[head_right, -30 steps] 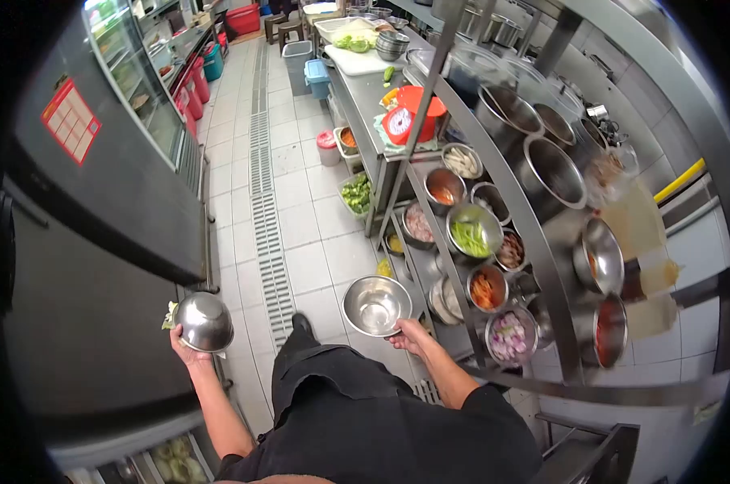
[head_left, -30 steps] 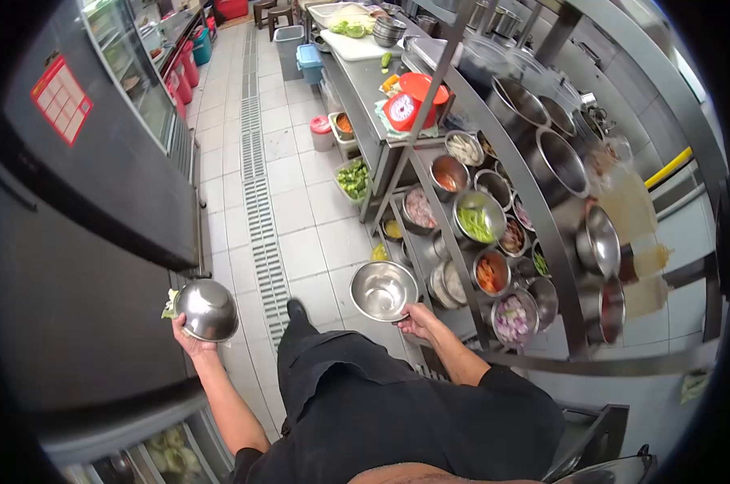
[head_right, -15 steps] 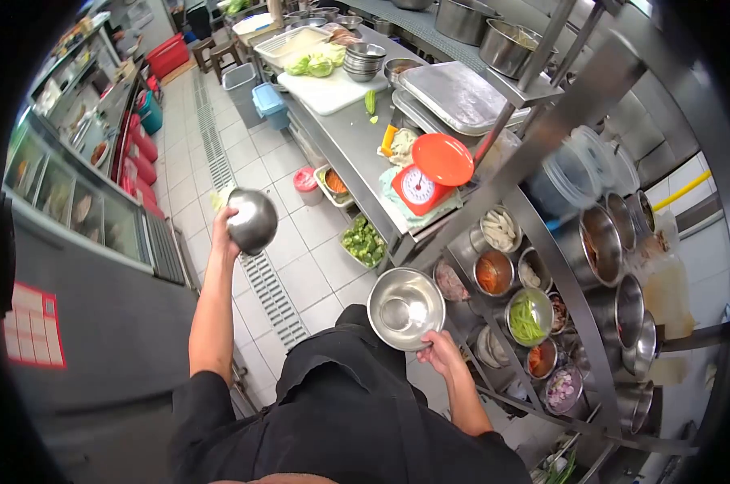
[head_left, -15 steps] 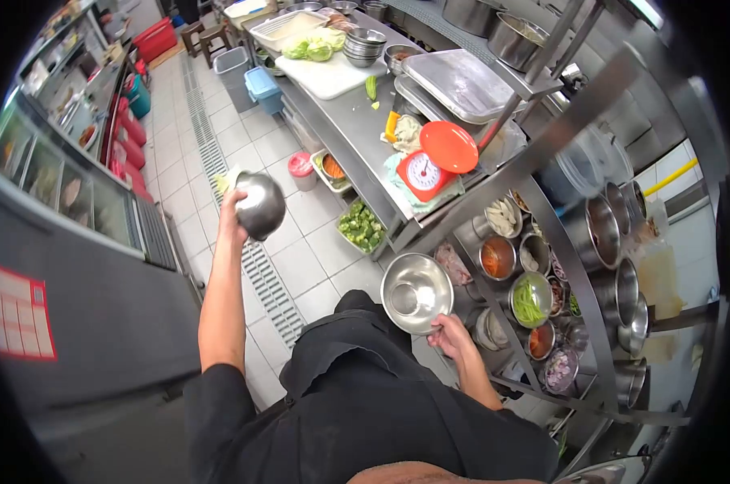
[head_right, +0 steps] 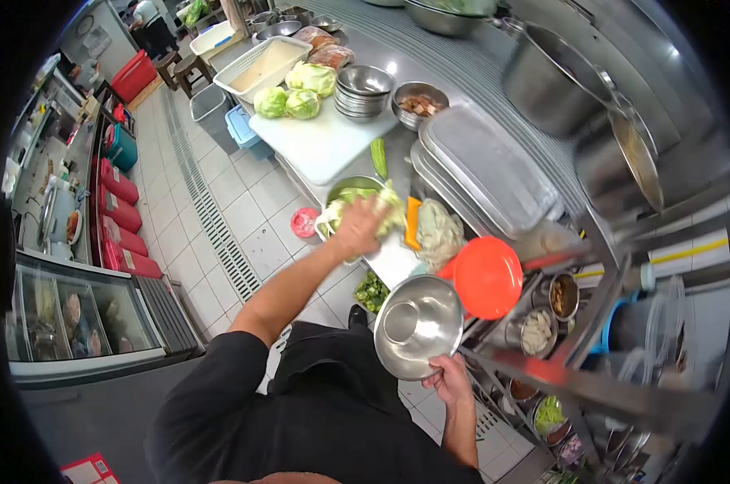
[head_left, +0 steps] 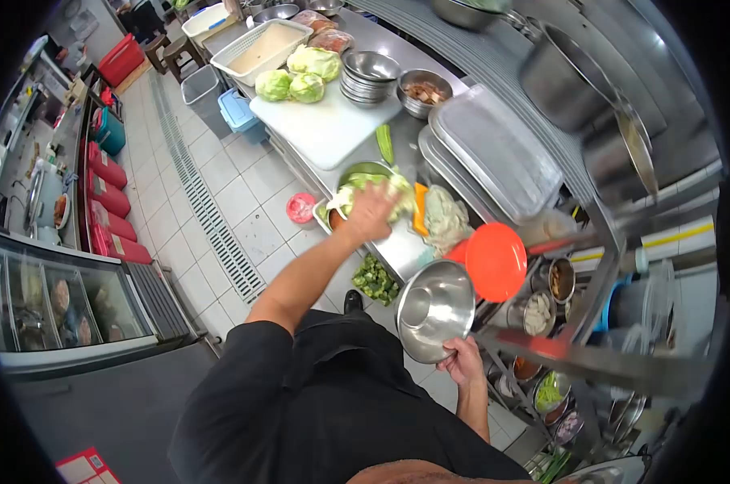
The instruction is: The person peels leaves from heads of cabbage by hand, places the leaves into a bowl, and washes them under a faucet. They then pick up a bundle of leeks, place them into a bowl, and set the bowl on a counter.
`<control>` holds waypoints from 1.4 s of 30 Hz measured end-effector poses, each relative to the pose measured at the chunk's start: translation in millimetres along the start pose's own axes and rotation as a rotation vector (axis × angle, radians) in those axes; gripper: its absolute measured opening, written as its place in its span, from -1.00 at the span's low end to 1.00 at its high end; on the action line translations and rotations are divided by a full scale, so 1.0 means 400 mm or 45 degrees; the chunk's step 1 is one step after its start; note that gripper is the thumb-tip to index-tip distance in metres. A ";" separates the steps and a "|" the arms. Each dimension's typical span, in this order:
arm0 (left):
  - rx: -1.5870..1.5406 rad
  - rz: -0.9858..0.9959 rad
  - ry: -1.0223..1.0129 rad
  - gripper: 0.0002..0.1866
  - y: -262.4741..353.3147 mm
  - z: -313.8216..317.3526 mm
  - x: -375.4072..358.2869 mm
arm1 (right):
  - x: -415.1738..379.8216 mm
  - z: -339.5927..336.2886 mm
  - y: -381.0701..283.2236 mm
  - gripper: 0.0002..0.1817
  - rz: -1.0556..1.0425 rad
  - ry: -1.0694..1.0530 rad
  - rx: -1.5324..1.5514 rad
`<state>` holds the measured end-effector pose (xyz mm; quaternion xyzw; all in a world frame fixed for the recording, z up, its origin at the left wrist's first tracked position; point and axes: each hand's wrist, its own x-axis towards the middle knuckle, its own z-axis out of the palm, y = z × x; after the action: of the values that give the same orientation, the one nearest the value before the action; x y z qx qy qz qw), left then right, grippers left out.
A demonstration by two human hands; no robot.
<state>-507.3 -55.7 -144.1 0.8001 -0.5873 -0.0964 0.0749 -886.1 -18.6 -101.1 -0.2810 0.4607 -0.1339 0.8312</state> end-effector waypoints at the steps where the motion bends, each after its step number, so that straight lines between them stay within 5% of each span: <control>1: 0.127 0.133 0.058 -0.05 -0.009 0.032 0.017 | 0.012 0.037 -0.029 -0.72 -0.020 0.040 -0.012; 5: 0.035 0.258 -0.019 0.02 -0.036 -0.079 0.052 | 0.068 0.175 -0.099 -0.62 -0.097 0.105 -0.011; 8: -0.203 0.479 0.215 -0.11 -0.110 -0.117 0.048 | 0.117 0.295 -0.135 -0.56 -0.196 0.151 0.021; 10: -0.370 0.624 0.368 -0.21 -0.212 -0.156 0.031 | 0.167 0.394 -0.155 -0.55 -0.270 0.167 0.019; 13: -0.462 0.518 0.548 -0.36 -0.462 -0.172 0.026 | 0.267 0.526 -0.150 -0.54 -0.339 0.211 -0.038; 18: -0.564 -0.117 0.886 -0.53 -0.998 -0.273 0.043 | 0.449 0.826 -0.160 -0.58 -0.460 0.260 0.040; 22: -0.972 -0.664 0.852 -0.43 -1.335 -0.406 0.090 | 0.644 1.047 -0.241 -0.80 -0.493 0.093 -0.017; 29: -0.952 -0.981 0.859 -0.32 -1.731 -0.424 0.297 | 0.966 1.335 -0.457 -0.86 -0.592 0.110 -0.003; 32: -0.665 -0.841 0.925 -0.31 -1.838 -0.457 0.413 | 1.182 1.351 -0.595 -0.84 -0.603 0.201 0.077; 36: -0.819 -0.789 0.707 -0.40 -1.993 -0.597 0.712 | 1.528 1.331 -0.832 -0.83 -0.591 0.433 0.083; 39: -1.160 -0.829 0.553 -0.44 -2.126 -0.562 0.950 | 1.707 1.278 -0.926 -0.83 -0.533 0.558 0.125; 42: -1.496 -0.963 0.345 -0.26 -2.188 -0.531 1.132 | 1.870 1.147 -0.955 -0.83 -0.425 0.555 0.267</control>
<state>486.3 -224.8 -172.1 0.7814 -0.1059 -0.3161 0.5276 -82.9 -529.1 -200.6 -0.2302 0.5594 -0.3727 0.7036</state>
